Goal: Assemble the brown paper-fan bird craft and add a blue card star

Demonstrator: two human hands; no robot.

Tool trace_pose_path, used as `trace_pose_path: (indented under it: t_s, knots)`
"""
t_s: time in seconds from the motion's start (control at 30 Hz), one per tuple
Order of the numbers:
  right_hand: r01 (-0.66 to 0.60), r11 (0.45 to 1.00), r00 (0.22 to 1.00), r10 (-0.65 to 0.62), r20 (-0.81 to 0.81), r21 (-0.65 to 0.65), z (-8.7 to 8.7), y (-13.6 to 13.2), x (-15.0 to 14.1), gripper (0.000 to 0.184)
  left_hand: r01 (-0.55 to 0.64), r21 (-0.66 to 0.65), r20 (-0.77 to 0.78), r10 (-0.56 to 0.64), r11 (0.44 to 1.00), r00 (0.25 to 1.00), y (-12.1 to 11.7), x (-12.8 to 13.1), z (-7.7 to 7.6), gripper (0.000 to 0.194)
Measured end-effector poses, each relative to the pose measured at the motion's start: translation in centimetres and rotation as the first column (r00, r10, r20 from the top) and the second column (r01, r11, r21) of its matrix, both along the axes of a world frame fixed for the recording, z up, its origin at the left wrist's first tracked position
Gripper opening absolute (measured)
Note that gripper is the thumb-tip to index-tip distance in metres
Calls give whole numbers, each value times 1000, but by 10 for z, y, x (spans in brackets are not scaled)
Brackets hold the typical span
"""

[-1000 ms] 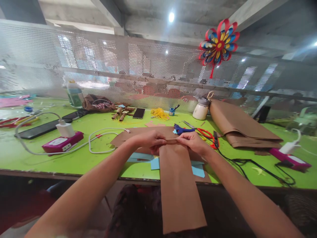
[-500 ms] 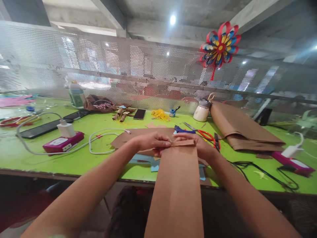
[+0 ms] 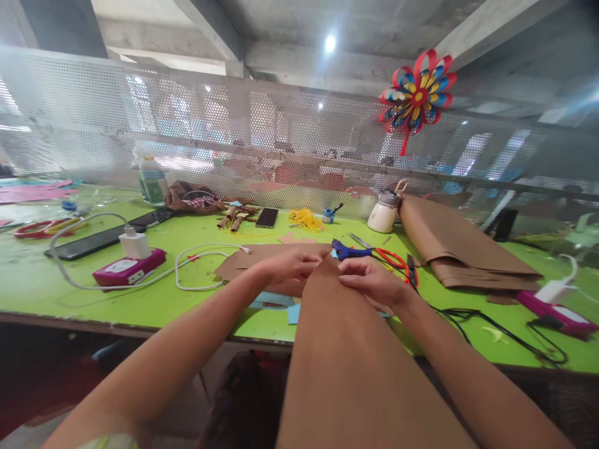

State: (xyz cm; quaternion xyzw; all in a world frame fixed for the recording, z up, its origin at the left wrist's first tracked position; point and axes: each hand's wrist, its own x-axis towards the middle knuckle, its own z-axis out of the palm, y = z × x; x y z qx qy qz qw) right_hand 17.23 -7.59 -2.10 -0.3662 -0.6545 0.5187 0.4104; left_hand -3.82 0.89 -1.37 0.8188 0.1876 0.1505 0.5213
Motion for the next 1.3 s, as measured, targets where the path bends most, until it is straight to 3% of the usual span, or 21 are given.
trace_pose_path:
  t_s: [0.07,0.13,0.2,0.27,0.37,0.53,0.73,0.93,1.3]
  knots:
    - [-26,1000,977,27,212,-9,5,3,0,28,-100,-67,73,104,993,992,6,-4,2,46]
    - [-67,995,887,27,460,70,11,9,-1,28,-159,-105,119,171,982,978,9,-7,5,47]
    - [-119,983,789,8,614,140,16,18,-3,27,-155,-24,78,157,988,985,10,-7,4,46]
    - [-156,974,737,6,676,161,18,29,-6,24,-121,158,-21,126,980,992,10,-4,-1,42]
    - [-202,963,683,8,730,179,15,44,-11,20,-67,377,-116,118,924,986,15,1,-13,33]
    - [-212,930,625,-108,774,300,-1,55,-15,18,-96,486,-125,178,869,976,20,3,-26,24]
    - [-181,880,609,-250,752,439,-19,55,-3,15,-101,620,-139,236,778,962,14,5,-22,20]
    - [-227,849,570,-282,772,477,-23,54,6,14,-64,713,-171,262,698,950,15,11,-23,16]
    - [-365,744,437,-393,809,559,-19,45,-10,18,-6,789,-201,267,615,942,13,15,-25,14]
